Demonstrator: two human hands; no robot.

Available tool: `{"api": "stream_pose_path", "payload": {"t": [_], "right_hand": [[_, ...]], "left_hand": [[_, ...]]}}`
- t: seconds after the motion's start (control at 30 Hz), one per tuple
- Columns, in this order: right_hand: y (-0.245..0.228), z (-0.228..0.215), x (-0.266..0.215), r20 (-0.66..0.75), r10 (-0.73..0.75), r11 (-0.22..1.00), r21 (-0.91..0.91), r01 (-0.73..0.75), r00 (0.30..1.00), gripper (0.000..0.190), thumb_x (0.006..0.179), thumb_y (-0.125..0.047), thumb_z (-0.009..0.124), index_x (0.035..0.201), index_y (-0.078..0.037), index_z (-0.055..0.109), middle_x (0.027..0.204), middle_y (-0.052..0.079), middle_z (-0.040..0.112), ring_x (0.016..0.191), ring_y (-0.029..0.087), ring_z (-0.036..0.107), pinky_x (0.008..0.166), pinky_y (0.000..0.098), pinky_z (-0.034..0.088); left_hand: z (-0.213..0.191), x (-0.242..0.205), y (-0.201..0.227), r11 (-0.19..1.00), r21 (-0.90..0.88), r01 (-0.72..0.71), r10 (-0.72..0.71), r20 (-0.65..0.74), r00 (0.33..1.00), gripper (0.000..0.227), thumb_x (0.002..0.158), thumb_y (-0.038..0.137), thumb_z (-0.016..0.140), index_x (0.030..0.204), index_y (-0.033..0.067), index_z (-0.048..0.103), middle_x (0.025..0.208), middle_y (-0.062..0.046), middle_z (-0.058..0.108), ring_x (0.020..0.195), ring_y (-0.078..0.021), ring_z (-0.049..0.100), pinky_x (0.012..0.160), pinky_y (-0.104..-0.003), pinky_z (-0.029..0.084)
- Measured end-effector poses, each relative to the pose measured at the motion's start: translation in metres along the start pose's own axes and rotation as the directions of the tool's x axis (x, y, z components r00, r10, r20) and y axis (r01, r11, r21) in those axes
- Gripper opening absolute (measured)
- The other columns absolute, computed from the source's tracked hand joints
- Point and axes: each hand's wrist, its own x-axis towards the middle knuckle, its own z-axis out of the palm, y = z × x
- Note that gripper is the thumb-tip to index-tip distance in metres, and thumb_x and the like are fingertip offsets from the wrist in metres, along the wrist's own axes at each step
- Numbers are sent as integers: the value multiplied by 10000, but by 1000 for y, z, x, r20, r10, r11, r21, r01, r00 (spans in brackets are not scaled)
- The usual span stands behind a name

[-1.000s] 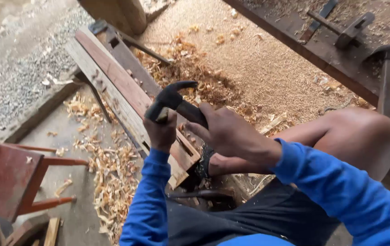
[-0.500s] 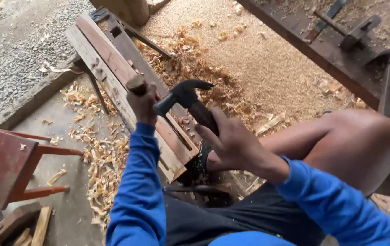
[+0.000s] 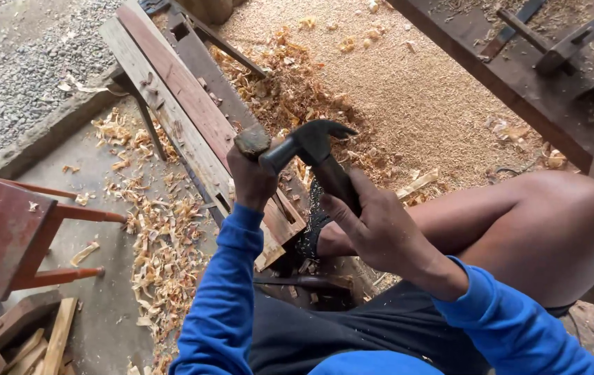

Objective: Chiseling a mortise in a wooden plank using a chisel and hammer in a workshop.

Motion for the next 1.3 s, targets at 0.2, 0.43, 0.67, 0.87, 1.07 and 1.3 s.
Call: {"api": "stream_pose_path", "payload": {"t": [0.2,0.43,0.67,0.87,1.07,1.3], "right_hand": [[-65,-35,7,-122,-65,996,58,72,990,340,985,-364,624,1054,-45,529,568,102,573,497,195,634,457,394,463],[4,9,36,37,-397,765,-539,353,917,322,996,-303,644,1179,-47,574,817,257,680,627,396,628,531,494,429],[-21,4,25,-53,-198,965,-184,186,979,324,997,-327,628,1052,-24,528,704,225,626,627,424,655,549,517,461],[10,14,31,71,-146,936,-313,160,987,354,975,-341,634,1101,-26,535,710,227,645,662,455,634,577,529,452],[-5,4,4,28,31,989,-144,-27,999,366,970,-388,611,1098,-47,578,645,170,628,583,341,655,545,463,466],[1,5,-12,40,129,991,32,-131,991,365,976,-417,588,1043,-59,573,540,83,597,451,169,642,430,359,469]], "left_hand": [[9,-14,16,984,-143,109,-110,7,994,185,840,133,797,911,-2,692,822,-66,748,742,-133,694,686,-289,574],[2,-12,14,999,27,-36,36,-1,999,295,820,101,786,1079,-18,709,825,-64,720,709,-92,678,662,-297,556],[-7,-24,6,984,-121,134,-138,-20,990,188,835,98,782,943,-17,681,789,-61,713,713,-126,655,666,-305,561],[-3,-20,-22,974,-194,-114,110,-36,993,258,878,121,769,1083,-22,704,960,-94,722,882,-142,691,791,-307,564],[-1,47,-34,854,-410,320,-365,-35,930,148,890,97,767,952,-16,694,695,-59,673,530,-142,631,491,-330,509],[0,14,8,995,-99,-7,-1,-79,997,166,868,99,816,946,11,699,820,-35,730,730,-135,698,685,-300,576]]}}
